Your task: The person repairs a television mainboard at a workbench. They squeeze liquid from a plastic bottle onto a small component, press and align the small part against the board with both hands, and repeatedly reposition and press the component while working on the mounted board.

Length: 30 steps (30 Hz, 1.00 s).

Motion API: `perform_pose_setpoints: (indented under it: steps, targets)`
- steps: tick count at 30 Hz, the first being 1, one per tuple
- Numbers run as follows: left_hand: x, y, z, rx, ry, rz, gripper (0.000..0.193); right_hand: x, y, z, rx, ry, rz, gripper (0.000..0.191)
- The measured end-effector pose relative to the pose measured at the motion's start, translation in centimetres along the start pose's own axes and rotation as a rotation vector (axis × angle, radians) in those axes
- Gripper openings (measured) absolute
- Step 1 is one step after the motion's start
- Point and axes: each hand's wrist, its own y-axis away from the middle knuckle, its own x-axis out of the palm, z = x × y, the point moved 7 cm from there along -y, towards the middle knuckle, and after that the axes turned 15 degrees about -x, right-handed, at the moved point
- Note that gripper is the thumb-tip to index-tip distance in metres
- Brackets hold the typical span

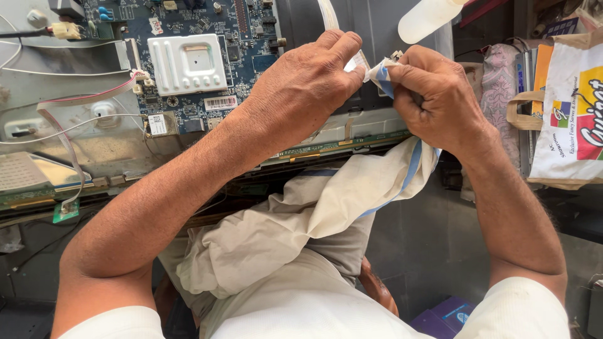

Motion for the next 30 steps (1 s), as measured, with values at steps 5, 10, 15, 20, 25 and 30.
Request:
perform_pose_setpoints:
  steps: [5, 10, 15, 20, 25, 30]
  targets:
    - [0.0, 0.0, 0.1, 0.004, 0.027, 0.005, 0.03, -0.1, -0.2, 0.5, -0.054, 0.054, 0.005, 0.028]
    - [0.1, 0.0, 0.2, -0.007, 0.032, -0.01, 0.029, 0.0, -0.7, 0.9, -0.082, 0.14, 0.028, 0.028]
    - [-0.3, 0.0, 0.1, 0.007, 0.03, -0.028, 0.028, -0.1, -1.1, 1.0, -0.087, 0.174, 0.02, 0.028]
    - [-0.2, -0.1, 0.1, 0.003, 0.006, 0.004, 0.021, -0.2, -0.5, 1.6, -0.049, 0.143, 0.04, 0.02]
    - [-0.2, 0.0, 0.2, 0.027, -0.005, -0.023, 0.024, -0.1, -0.9, 1.6, -0.072, 0.164, 0.017, 0.022]
    - [-0.2, -0.1, -0.1, 0.033, 0.009, -0.025, 0.025, 0.2, -1.2, 1.5, -0.068, 0.173, -0.021, 0.023]
